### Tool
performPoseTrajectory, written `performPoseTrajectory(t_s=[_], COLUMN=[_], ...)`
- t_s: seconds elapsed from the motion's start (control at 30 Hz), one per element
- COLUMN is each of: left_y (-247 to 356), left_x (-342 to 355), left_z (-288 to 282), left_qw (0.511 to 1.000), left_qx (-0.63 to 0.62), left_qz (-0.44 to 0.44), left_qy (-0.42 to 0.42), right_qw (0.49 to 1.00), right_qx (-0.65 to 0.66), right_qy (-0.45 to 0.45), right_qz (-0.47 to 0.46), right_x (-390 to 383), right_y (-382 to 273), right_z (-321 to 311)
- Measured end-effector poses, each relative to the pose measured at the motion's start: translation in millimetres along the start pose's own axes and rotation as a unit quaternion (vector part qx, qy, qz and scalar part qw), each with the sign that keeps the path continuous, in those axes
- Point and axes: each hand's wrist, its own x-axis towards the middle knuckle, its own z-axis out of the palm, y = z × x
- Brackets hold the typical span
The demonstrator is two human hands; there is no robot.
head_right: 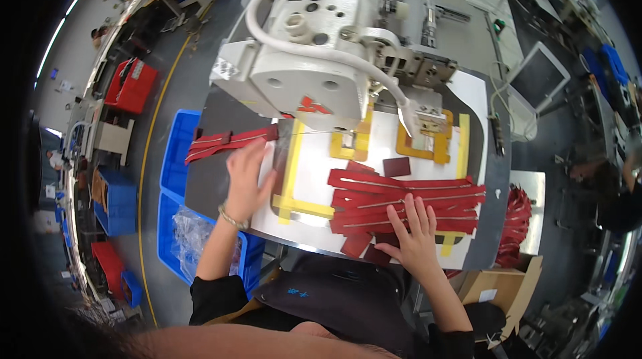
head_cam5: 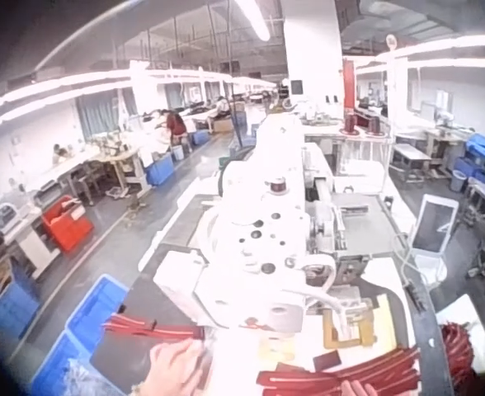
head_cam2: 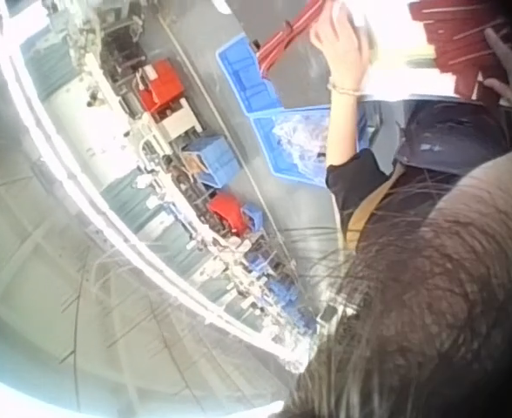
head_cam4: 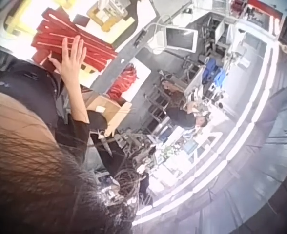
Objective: Operating a specialized sewing or bonding machine to process red leather or synthetic strips.
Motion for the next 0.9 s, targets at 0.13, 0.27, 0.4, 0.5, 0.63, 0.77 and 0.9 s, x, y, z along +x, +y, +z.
performPoseTrajectory(t_s=[0.13, 0.27, 0.4, 0.5, 0.63, 0.77, 0.9], left_y=[76, 116, 128, 128, 117, 111, 110], left_x=[-24, -41, -46, -41, -36, -31, -30], left_z=[23, 38, 48, 47, 41, 35, 33], left_qw=[0.968, 0.935, 0.932, 0.943, 0.946, 0.937, 0.935], left_qx=[-0.178, -0.238, -0.224, -0.151, -0.124, -0.121, -0.118], left_qz=[0.145, 0.224, 0.249, 0.28, 0.271, 0.28, 0.289], left_qy=[-0.103, -0.142, -0.14, -0.103, -0.126, -0.172, -0.165], right_qw=[0.999, 0.991, 0.973, 0.969, 0.973, 0.979, 0.981], right_qx=[0.009, 0.021, 0.063, 0.081, 0.073, 0.028, 0.012], right_qy=[0.034, 0.124, 0.219, 0.228, 0.221, 0.184, 0.184], right_qz=[0.031, 0.033, 0.037, 0.052, -0.013, -0.082, -0.054], right_x=[-5, -18, -33, -55, -75, -69, -64], right_y=[1, 1, 1, 2, -11, -26, -26], right_z=[3, -2, -5, 4, 18, 21, 20])
